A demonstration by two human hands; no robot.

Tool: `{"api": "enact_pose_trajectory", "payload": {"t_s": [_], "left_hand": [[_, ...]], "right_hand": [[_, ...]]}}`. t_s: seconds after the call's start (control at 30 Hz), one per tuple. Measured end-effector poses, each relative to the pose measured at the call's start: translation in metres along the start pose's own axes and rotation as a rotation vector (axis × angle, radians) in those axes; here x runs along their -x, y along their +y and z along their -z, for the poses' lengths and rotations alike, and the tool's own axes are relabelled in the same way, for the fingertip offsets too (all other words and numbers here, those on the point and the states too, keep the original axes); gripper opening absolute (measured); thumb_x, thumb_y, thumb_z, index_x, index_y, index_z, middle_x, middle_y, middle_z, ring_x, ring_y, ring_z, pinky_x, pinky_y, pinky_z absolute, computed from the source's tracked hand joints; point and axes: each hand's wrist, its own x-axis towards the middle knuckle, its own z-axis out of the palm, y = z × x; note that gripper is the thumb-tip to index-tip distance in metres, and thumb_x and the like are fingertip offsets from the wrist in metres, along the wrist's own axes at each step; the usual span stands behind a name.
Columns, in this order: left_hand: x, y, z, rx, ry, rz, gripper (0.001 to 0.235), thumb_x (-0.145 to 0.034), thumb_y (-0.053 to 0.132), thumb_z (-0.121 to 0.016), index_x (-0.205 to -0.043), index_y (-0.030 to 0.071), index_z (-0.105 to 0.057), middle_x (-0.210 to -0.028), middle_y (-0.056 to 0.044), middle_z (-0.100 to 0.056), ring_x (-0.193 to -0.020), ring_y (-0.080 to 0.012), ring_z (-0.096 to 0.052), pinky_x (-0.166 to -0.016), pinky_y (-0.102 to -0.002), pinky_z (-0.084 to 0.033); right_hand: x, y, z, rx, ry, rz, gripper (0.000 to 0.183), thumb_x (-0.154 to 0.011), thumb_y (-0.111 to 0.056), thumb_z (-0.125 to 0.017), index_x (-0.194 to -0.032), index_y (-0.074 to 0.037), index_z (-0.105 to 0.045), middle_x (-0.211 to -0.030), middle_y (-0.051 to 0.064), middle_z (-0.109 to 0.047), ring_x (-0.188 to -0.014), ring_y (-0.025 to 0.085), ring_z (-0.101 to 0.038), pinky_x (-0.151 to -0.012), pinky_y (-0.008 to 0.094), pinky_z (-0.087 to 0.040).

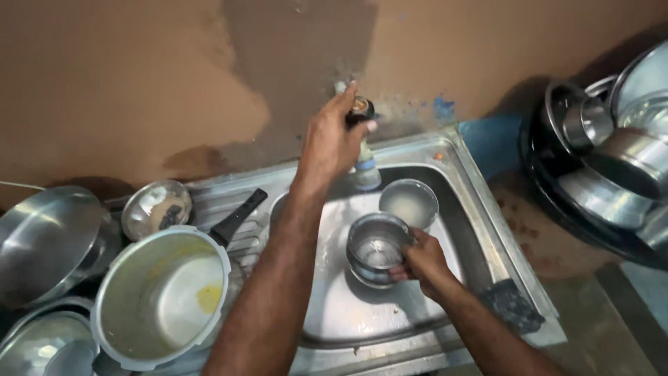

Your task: The person washes several stainless steel bowls and cups in a kitchen sink using a scrubbing pad and running water. After rinsing, the person places the cleaned items into a black plastic basket on the floor.

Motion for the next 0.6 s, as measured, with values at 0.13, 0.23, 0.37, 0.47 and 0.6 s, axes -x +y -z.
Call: {"api": "enact_pose_trajectory", "payload": {"t_s": [0.13, 0.23, 0.37, 0.47, 0.6], "left_hand": [[-0.004, 0.012, -0.004, -0.050, -0.109, 0.177, 0.031, -0.084, 0.017, -0.079, -0.113, 0.006, -0.074, -0.094, -0.020, -0.075, -0.091, -0.0356, -0.075, -0.077, -0.044, -0.057], [0.000, 0.012, -0.013, -0.225, -0.004, 0.197, 0.032, -0.084, 0.023, -0.083, -0.111, 0.008, -0.074, -0.090, -0.021, -0.074, -0.089, -0.0393, -0.072, -0.074, -0.047, -0.055], [0.022, -0.006, -0.022, -0.146, 0.165, 0.305, 0.043, -0.081, 0.033, -0.081, -0.114, 0.008, -0.072, -0.088, -0.020, -0.075, -0.084, -0.0384, -0.074, -0.071, -0.046, -0.055], [0.085, -0.024, -0.020, -0.147, 0.221, 0.620, 0.056, -0.088, 0.051, -0.070, -0.125, 0.009, -0.071, -0.090, -0.019, -0.076, -0.084, -0.0345, -0.076, -0.076, -0.046, -0.057], [0.189, -0.035, -0.037, -0.270, -0.122, 0.933, 0.046, -0.090, 0.041, -0.068, -0.124, 0.012, -0.074, -0.104, -0.012, -0.077, -0.098, -0.0318, -0.073, -0.089, -0.043, -0.055]], "right_hand": [[0.005, -0.006, -0.002, -0.031, 0.011, -0.008, 0.063, -0.091, 0.003, -0.048, -0.153, -0.006, -0.039, -0.090, 0.023, -0.071, -0.061, 0.027, -0.072, -0.056, 0.038, -0.065], [0.007, -0.012, -0.005, -0.034, 0.020, -0.027, 0.064, -0.092, 0.002, -0.048, -0.154, -0.006, -0.035, -0.092, 0.024, -0.071, -0.063, 0.029, -0.073, -0.057, 0.039, -0.065], [0.008, -0.017, -0.015, -0.016, 0.057, 0.005, 0.063, -0.093, 0.002, -0.047, -0.154, -0.004, -0.035, -0.093, 0.026, -0.072, -0.064, 0.030, -0.074, -0.057, 0.039, -0.065], [0.013, -0.019, -0.008, -0.042, 0.065, -0.005, 0.068, -0.092, 0.004, -0.045, -0.157, -0.006, -0.027, -0.093, 0.028, -0.071, -0.064, 0.031, -0.073, -0.058, 0.039, -0.065], [0.021, -0.026, 0.006, 0.068, 0.003, -0.013, 0.067, -0.089, 0.005, -0.045, -0.154, -0.005, -0.039, -0.091, 0.030, -0.071, -0.060, 0.029, -0.073, -0.053, 0.037, -0.064]]}}
